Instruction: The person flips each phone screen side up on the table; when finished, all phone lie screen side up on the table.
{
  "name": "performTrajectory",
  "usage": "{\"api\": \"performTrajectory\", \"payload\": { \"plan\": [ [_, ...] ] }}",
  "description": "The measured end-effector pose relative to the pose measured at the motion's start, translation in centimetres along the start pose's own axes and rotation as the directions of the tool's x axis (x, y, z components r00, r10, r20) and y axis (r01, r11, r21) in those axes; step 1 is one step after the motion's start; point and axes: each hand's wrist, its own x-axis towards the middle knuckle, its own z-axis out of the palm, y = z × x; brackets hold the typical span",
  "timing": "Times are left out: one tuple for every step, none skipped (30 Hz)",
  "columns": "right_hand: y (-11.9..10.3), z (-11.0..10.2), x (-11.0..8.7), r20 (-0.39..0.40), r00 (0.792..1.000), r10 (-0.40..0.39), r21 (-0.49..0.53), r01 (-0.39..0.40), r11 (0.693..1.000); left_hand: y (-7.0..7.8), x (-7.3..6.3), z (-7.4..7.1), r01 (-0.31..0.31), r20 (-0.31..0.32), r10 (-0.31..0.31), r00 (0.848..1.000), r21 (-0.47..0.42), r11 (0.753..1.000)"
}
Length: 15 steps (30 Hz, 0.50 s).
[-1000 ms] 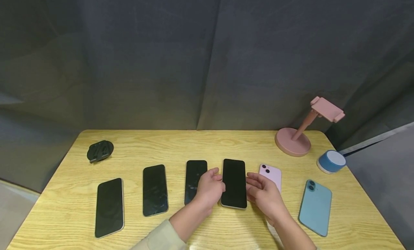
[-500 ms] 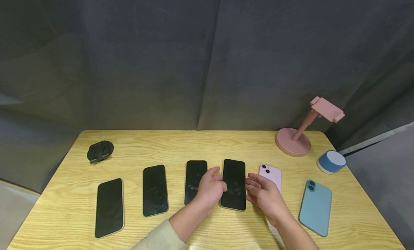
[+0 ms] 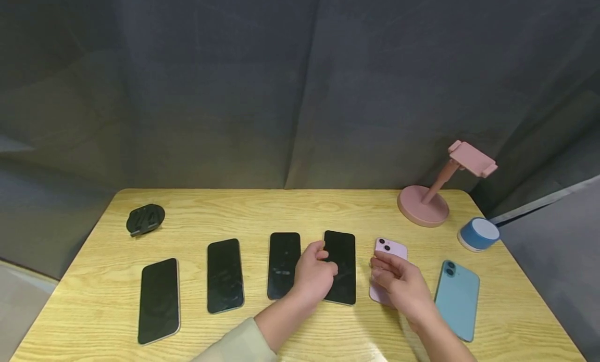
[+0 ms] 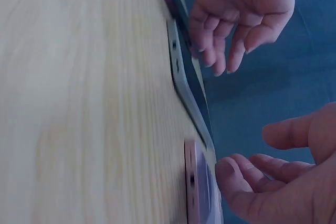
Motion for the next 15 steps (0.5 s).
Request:
{"api": "performTrajectory", "payload": {
  "plan": [
    [0.2, -0.5, -0.1, -0.018, 1.000, 0.003, -0.019, -0.003, 1.000, 0.0, 0.1, 0.3, -0.007, 0.013, 0.007, 1.000, -0.006, 1.000],
    [0.4, -1.0, -0.1, -0.034, 0.999, 0.007, -0.036, -0.008, 0.999, 0.1, 0.2, 0.6, -0.011, 0.032, 0.011, 0.999, -0.009, 1.000],
    [0.6, -1.6, -0.2, -0.048, 0.999, 0.011, -0.054, -0.014, 0.998, 0.1, 0.3, 1.0, -0.017, 0.053, 0.017, 0.998, -0.010, 1.000],
    [0.9, -2.1, -0.3, -0.060, 0.998, 0.018, -0.069, -0.023, 0.997, 0.2, 0.3, 1.4, -0.023, 0.074, 0.023, 0.997, -0.007, 1.000],
    [1.1, -2.6, -0.3, -0.068, 0.997, 0.022, -0.083, -0.027, 0.996, 0.2, 0.4, 1.8, -0.026, 0.097, 0.026, 0.995, -0.003, 1.000],
    [1.3, -3.1, -0.3, -0.075, 0.997, 0.027, -0.099, -0.034, 0.994, 0.3, 0.5, 2.2, -0.028, 0.119, 0.027, 0.993, 0.000, 1.000],
    [1.5, -3.5, -0.3, -0.080, 0.996, 0.028, -0.114, -0.037, 0.993, 0.3, 0.6, 2.6, -0.026, 0.134, 0.025, 0.991, 0.003, 1.000],
    [1.8, -3.9, -0.3, -0.081, 0.996, 0.031, -0.130, -0.041, 0.991, 0.4, 0.7, 3.1, -0.021, 0.147, 0.020, 0.989, 0.004, 1.000],
    [1.9, -4.3, -0.2, -0.081, 0.996, 0.035, -0.145, -0.046, 0.988, 0.4, 0.9, 3.5, -0.016, 0.156, 0.014, 0.988, 0.007, 1.000],
    [2.1, -4.6, -0.2, -0.079, 0.996, 0.040, -0.163, -0.052, 0.985, 0.5, 1.0, 4.0, -0.008, 0.160, 0.007, 0.987, 0.008, 1.000],
    [2.2, -4.9, -0.2, -0.076, 0.996, 0.046, -0.176, -0.058, 0.983, 0.5, 1.1, 4.4, 0.002, 0.159, -0.002, 0.987, 0.003, 1.000],
    [2.3, -5.2, -0.1, -0.071, 0.996, 0.055, -0.184, -0.067, 0.981, 0.5, 1.2, 4.8, 0.012, 0.154, -0.011, 0.988, 0.000, 1.000],
    [2.4, -5.4, -0.1, -0.067, 0.996, 0.065, -0.189, -0.076, 0.979, 0.5, 1.4, 5.2, 0.022, 0.149, -0.021, 0.989, -0.007, 1.000],
    [2.4, -5.6, -0.1, -0.061, 0.995, 0.075, -0.196, -0.086, 0.977, 0.5, 1.5, 5.6, 0.029, 0.149, -0.027, 0.989, -0.005, 1.000],
    [2.5, -5.8, -0.1, -0.057, 0.995, 0.085, -0.200, -0.094, 0.975, 0.6, 1.6, 5.9, 0.036, 0.150, -0.037, 0.988, 0.005, 0.999]
  ]
}}
